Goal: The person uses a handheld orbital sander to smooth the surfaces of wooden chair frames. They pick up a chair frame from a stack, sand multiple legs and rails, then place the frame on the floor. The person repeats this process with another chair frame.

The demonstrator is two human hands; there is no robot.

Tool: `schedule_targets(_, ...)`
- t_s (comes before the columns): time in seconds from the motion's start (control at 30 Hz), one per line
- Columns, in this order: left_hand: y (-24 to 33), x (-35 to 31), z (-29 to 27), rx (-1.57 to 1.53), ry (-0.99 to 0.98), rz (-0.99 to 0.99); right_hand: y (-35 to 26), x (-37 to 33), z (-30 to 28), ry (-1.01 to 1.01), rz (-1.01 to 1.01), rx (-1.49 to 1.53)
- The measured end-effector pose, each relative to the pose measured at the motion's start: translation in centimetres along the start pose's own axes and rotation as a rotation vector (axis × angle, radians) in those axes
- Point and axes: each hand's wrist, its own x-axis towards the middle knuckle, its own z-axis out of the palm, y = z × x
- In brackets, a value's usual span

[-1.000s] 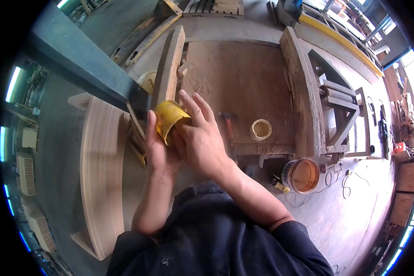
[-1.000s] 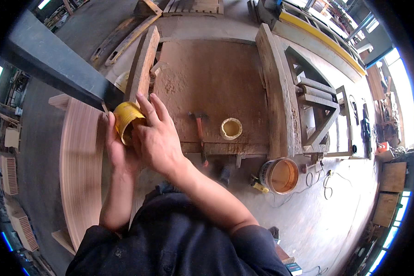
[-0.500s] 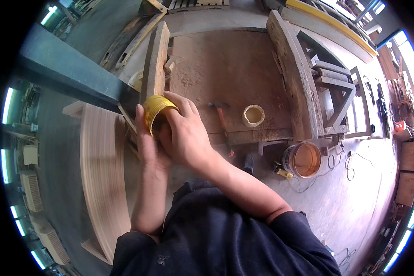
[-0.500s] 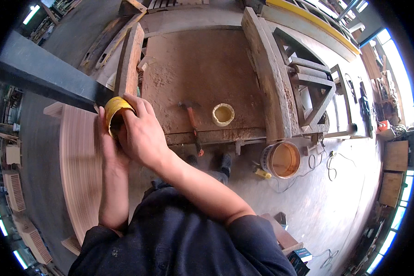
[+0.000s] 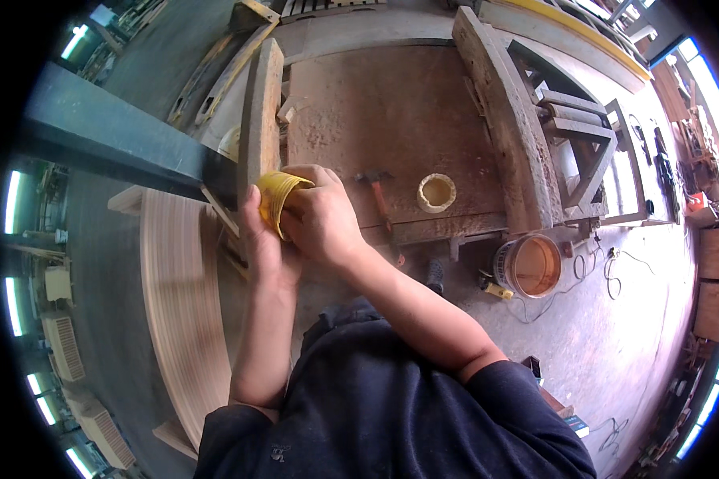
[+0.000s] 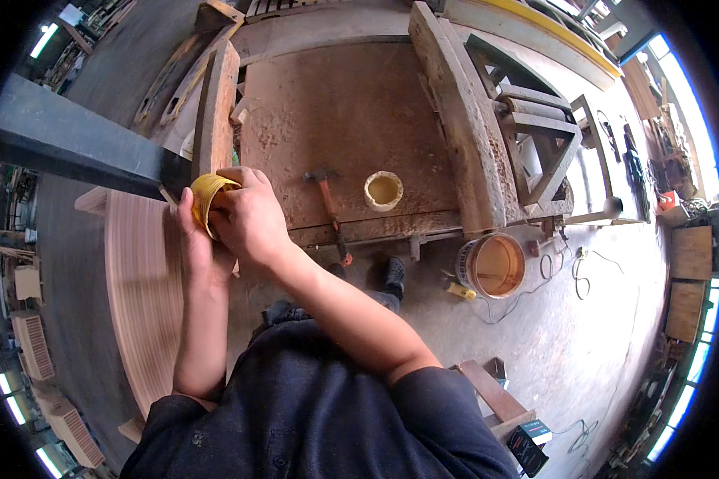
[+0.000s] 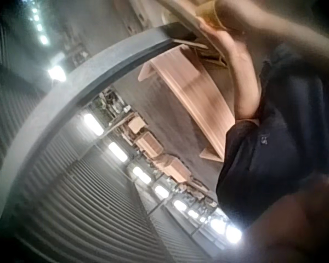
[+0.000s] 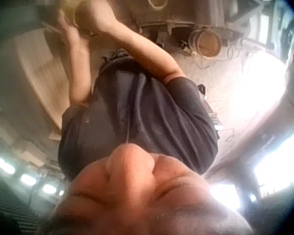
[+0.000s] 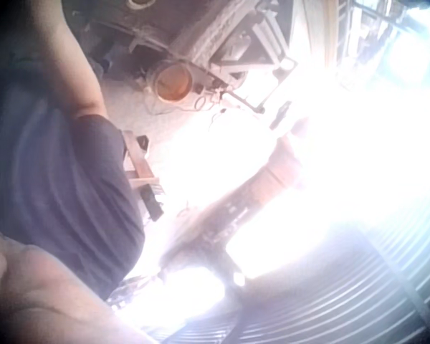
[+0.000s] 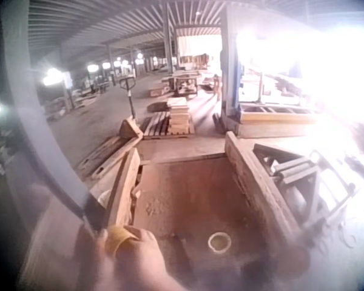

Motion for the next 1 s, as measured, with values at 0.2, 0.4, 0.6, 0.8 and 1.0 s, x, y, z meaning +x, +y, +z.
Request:
schedule_targets(0.2, -0.8, 0.8, -0.2, 0.075, 0.04, 0.022, 0.6, -1.1, 0.6, 0.03, 0.155, 0.223)
schedule_targets(0.4, -2.4, 2.6, -2.6, 0.117, -0.038, 0.083, 3.0, -2.0, 1.4, 0.006, 0.318, 0.415)
schedule_targets(0.6, -2.5, 3.1, -3.0, 0.088, -0.098, 0.076, 4.1, -2.1, 1.8, -0.053, 0.435, 0.486)
schedule_targets(0.8, -2.4, 2.6, -3.7, 0.15, -0.069, 0.153, 5.3, -2.3, 2.4, -0.127, 0.284, 0.295)
schedule_targets(1.0, -2.8, 1.8, -4.8, 0.356, 0.103, 0.004, 9.8, -5.5, 4.3, -0.308, 0.551, 0.486)
